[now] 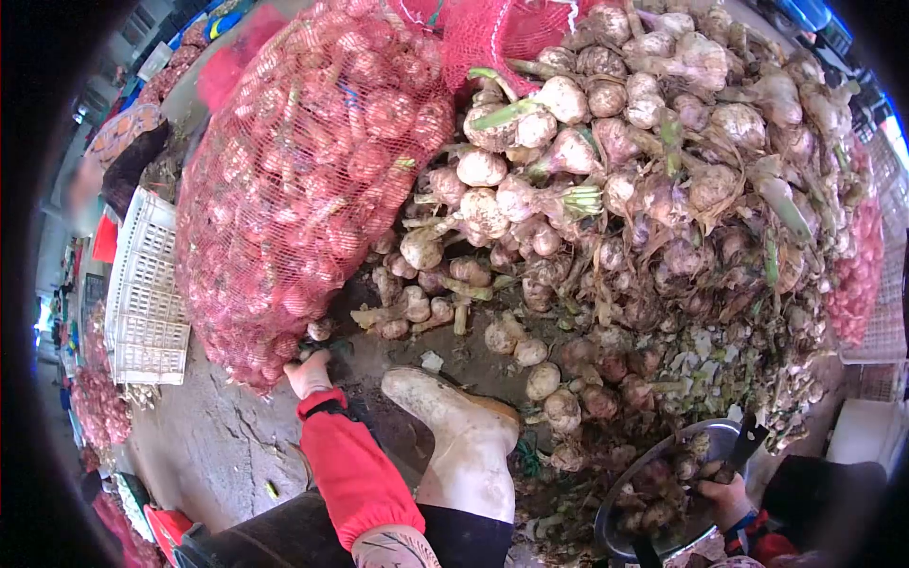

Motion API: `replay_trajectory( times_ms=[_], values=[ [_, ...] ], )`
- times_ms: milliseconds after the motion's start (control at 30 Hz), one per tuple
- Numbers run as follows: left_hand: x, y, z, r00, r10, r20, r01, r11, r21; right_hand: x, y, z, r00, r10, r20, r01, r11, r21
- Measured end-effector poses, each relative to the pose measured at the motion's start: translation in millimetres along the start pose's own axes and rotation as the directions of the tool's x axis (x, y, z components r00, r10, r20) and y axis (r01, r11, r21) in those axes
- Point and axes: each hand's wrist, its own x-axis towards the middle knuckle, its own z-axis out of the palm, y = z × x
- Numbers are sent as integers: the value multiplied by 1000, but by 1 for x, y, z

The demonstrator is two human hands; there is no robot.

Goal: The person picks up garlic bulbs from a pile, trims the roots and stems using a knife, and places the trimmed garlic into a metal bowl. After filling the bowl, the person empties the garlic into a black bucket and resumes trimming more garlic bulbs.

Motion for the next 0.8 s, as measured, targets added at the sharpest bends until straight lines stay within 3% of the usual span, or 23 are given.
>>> replay_trajectory(
  times_ms=[100,167,267,300,333,367,400,467,533,600,667,733,800],
  values=[
    [-7,-6,0,994,109,0,-109,994,24,5,14,-14,995,-77,71,78,997,-14],
    [16,-27,5,996,40,83,-22,978,-208,3,16,-14,990,-101,97,104,994,-28],
    [41,-36,21,968,-11,252,147,836,-528,-2,10,-8,998,-58,-6,56,990,-133],
    [35,-23,23,966,-5,257,148,829,-539,6,23,-25,998,-68,-3,67,985,-160],
    [20,1,16,956,-59,288,141,952,-273,10,32,-36,997,-74,0,73,979,-190],
    [4,26,11,946,-120,300,120,993,17,10,33,-37,995,-87,40,91,990,-109],
    [-17,54,9,945,-122,303,123,992,14,10,34,-40,995,-91,38,95,989,-112],
    [-57,104,17,998,-67,-6,60,863,501,15,34,-44,999,-24,29,26,998,-64],
    [-64,106,26,998,-9,-59,36,880,474,15,28,-37,999,19,47,-20,1000,23],
    [-70,107,26,994,-11,-105,47,937,346,24,39,-47,995,-65,79,78,982,-172],
    [-43,79,32,994,31,-105,5,946,323,17,29,-25,998,-13,55,20,991,-129],
    [-11,44,42,980,199,19,-199,966,165,13,23,-9,999,30,33,-27,997,-75],
    [-40,68,26,987,144,65,-156,959,236,9,21,-9,996,-32,87,43,990,-133]
  ],
)
